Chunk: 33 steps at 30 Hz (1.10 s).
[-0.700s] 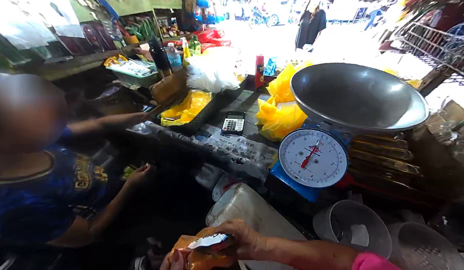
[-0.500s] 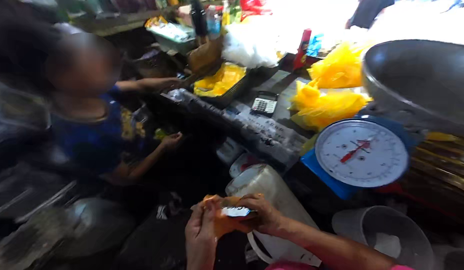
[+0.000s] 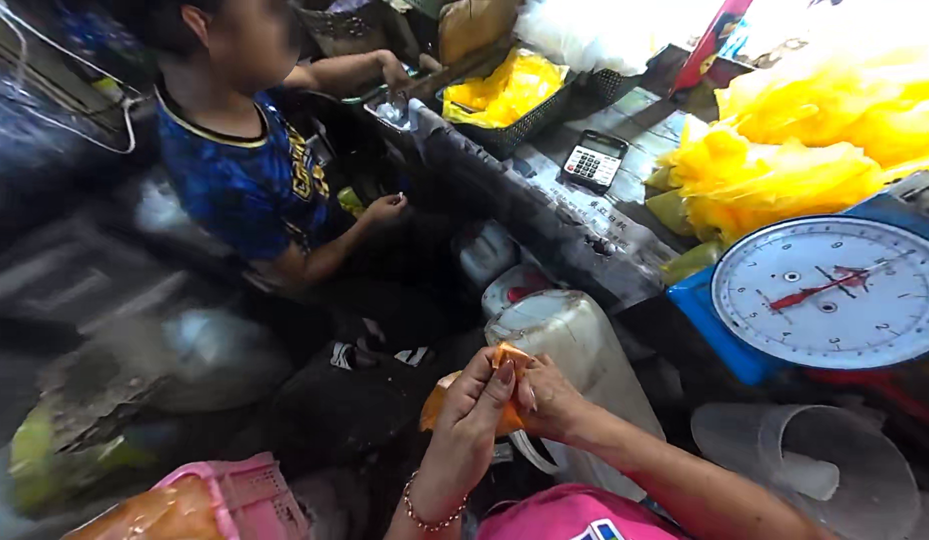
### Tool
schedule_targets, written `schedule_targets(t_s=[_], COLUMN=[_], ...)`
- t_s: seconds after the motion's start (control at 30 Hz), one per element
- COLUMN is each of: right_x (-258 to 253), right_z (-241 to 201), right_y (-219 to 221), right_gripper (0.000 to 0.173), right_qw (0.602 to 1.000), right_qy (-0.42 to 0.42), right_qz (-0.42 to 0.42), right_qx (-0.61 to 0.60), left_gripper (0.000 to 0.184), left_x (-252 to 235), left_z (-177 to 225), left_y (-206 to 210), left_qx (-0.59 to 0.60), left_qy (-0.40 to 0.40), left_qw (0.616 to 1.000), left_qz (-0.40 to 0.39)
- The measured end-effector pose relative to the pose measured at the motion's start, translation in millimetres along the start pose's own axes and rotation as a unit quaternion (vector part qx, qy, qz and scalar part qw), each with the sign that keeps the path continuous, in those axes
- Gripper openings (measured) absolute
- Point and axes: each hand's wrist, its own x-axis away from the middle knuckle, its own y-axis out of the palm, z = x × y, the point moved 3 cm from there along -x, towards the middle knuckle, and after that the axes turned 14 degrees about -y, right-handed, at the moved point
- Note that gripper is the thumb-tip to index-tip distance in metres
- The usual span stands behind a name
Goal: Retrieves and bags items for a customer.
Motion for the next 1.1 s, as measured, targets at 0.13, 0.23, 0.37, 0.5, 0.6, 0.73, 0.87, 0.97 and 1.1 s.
schedule_targets(t_s=[0.13,0.23,0.37,0.5,0.6,0.73,0.87,0.97,1.1], right_x=[6.0,26.8,44.6,45.7,50.6,57.2,45.8,23.6,-20.6], right_z=[-3.9,4.3,-10.5,-38.8,-45.7,-44.5,-40.2,-38.9,-35.4], right_y=[4.3,0.3,0.1,-21.2,-45.5,-45.7,-37.8,-31.1,-6.4], right_gripper=[0.046,0.064,0.032,0.020,0.020,0.019,0.016,0.013,0.009], right_qw=[0.982,0.956,0.937,0.978,0.974,0.969,0.970,0.970,0.966], right_qy=[0.007,0.034,0.025,-0.116,-0.167,-0.185,-0.186,-0.195,-0.198], right_qz=[-0.185,-0.290,-0.348,-0.132,-0.024,0.018,0.007,-0.053,-0.073], right_qx=[0.045,0.022,-0.010,0.111,0.154,0.164,0.157,0.137,0.149], left_gripper=[0.022,0.023,0.025,0.024,0.025,0.024,0.023,0.027,0.038], left_x=[14.3,29.1,49.2,66.6,73.9,69.4,55.6,39.2,4.5], left_z=[10.9,12.3,17.1,32.7,39.0,29.4,13.0,3.0,-8.4], left_y=[-20.2,-43.8,-54.6,-54.0,-47.0,-34.9,-44.1,-57.6,-89.2], left_qx=[-0.032,-0.037,-0.053,-0.108,-0.128,-0.157,-0.206,-0.231,-0.261], left_qy=[0.014,0.019,0.024,0.058,0.089,0.068,-0.026,-0.092,-0.166], left_qw=[0.995,0.984,0.968,0.942,0.930,0.934,0.948,0.959,0.949], left_qz=[0.091,0.176,0.244,0.311,0.332,0.315,0.240,0.136,-0.061])
